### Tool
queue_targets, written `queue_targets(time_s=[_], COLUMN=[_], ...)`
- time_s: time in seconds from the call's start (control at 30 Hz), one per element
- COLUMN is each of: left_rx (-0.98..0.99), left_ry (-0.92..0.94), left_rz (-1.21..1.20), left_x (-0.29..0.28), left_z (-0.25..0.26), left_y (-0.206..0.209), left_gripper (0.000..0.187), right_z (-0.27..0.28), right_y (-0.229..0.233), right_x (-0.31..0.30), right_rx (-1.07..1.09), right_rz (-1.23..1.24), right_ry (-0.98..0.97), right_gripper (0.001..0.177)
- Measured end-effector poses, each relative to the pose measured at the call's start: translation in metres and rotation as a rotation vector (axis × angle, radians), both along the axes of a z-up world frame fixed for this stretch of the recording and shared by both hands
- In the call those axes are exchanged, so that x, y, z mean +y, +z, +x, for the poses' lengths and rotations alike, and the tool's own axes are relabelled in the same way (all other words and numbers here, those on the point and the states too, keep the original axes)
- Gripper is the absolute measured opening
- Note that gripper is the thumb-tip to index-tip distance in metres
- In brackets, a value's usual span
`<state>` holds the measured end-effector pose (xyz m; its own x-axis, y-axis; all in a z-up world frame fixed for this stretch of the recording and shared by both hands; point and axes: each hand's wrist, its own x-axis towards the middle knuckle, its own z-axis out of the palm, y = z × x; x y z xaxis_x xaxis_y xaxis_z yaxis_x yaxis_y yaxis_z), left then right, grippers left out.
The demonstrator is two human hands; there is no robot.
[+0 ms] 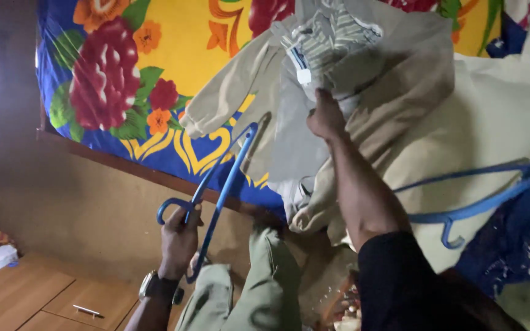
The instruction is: Hanging a piece of clothing on a blue plastic hanger and placing it into a wooden wardrobe.
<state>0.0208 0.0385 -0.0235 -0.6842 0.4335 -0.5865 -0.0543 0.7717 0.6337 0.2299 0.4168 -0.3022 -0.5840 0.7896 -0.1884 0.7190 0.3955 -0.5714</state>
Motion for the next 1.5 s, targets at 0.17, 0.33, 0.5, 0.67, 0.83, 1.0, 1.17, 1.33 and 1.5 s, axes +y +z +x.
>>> queue_targets(time_s=[0.17,0.33,0.5,0.67,0.83,1.0,1.17,1.33,1.5], left_rx=[-0.034,-0.082,-0.068,-0.052,-0.007,0.211,-0.033,-0.068,-0.038], left_ry=[-0.010,0.054,0.044,0.027,0.007,-0.119,0.012,0.018,-0.162], left_rz=[-0.063,-0.012,-0.039,-0.066,0.007,-0.062,0.081,-0.042,0.248], left_x=[0.008,-0.029,-0.039,-0.037,-0.029,-0.014,0.011,0.044,0.063], left_z=[-0.002,-0.010,-0.020,-0.033,-0.057,-0.090,-0.107,-0.130,-0.146], left_y=[0.016,-0.008,-0.017,-0.010,-0.056,-0.077,-0.083,-0.110,-0.181], left_gripper=[0.032,0.034,0.032,0.029,0.029,0.037,0.037,0.035,0.035], right_z=[-0.023,-0.030,-0.020,-0.022,-0.009,0.028,0.057,0.078,0.068], right_y=[0.016,0.099,0.083,0.060,0.088,0.156,0.275,0.318,0.370], right_x=[0.035,0.014,0.011,-0.010,-0.038,-0.090,-0.107,-0.107,-0.120], right_rx=[-0.126,-0.559,-0.765,-0.469,-0.065,0.644,0.692,0.667,0.720], right_rz=[-0.051,-0.282,-0.184,-0.133,0.095,-0.448,-0.884,-0.756,-0.682], right_ry=[0.088,0.071,0.067,-0.022,-0.082,-0.458,-0.857,-0.689,-0.436], right_gripper=[0.078,0.067,0.045,0.030,0.034,0.022,0.015,0.026,0.020])
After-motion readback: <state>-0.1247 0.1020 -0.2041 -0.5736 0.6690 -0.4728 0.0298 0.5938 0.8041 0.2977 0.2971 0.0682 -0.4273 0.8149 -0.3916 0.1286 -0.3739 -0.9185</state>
